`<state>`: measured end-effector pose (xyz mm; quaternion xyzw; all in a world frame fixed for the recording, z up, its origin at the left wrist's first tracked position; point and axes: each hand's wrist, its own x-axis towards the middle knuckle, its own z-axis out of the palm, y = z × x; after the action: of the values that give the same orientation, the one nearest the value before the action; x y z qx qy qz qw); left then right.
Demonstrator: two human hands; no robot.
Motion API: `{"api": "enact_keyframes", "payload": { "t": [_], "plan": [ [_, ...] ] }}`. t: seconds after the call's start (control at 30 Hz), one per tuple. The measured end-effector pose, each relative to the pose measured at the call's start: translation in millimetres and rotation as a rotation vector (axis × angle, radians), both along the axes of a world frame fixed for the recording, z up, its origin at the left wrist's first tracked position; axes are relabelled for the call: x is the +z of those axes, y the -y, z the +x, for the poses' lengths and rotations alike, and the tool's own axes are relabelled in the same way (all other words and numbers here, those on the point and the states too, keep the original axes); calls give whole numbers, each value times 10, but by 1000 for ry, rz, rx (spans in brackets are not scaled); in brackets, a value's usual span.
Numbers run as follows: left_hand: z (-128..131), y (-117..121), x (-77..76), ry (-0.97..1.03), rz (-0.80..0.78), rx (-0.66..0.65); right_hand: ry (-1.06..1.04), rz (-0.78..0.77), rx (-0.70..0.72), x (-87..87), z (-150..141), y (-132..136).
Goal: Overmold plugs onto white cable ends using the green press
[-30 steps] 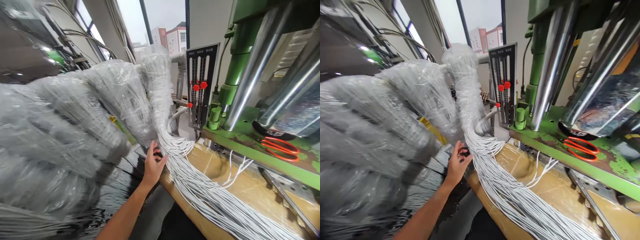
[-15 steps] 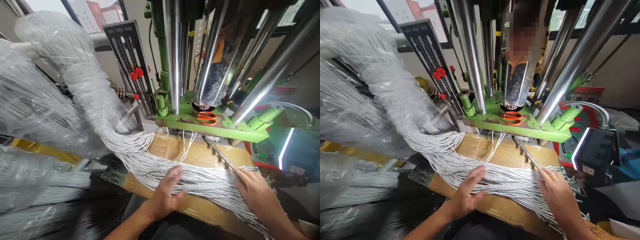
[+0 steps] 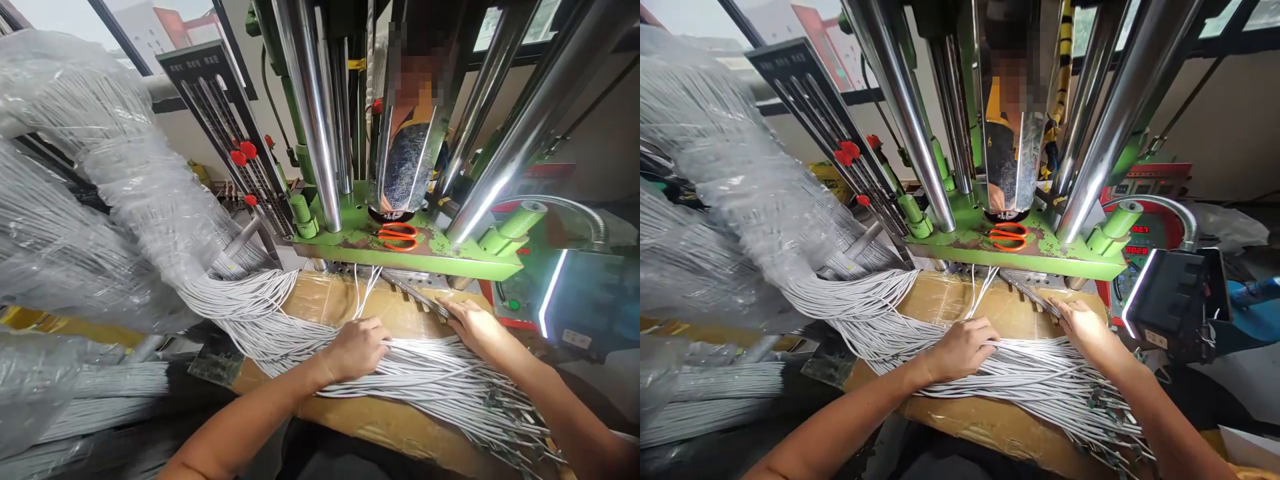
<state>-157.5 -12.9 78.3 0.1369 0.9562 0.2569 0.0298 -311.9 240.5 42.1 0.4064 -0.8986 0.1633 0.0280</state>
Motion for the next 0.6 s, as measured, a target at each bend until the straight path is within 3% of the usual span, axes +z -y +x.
{"api": "enact_keyframes", "payload": {
  "t": [0.13,0.3,0.5,0.6],
  "plan": [
    [-97,120,79,212,383,113,157,-44,55,230,108,217],
    [-205,229,2,607,757,139,595,-41,204,520,529,467],
    [-244,251,-22,718,895,104,765,8,120,575,526,211],
    [-210,176,35,655,804,83,569,49,93,531,552,189]
  ]
}}
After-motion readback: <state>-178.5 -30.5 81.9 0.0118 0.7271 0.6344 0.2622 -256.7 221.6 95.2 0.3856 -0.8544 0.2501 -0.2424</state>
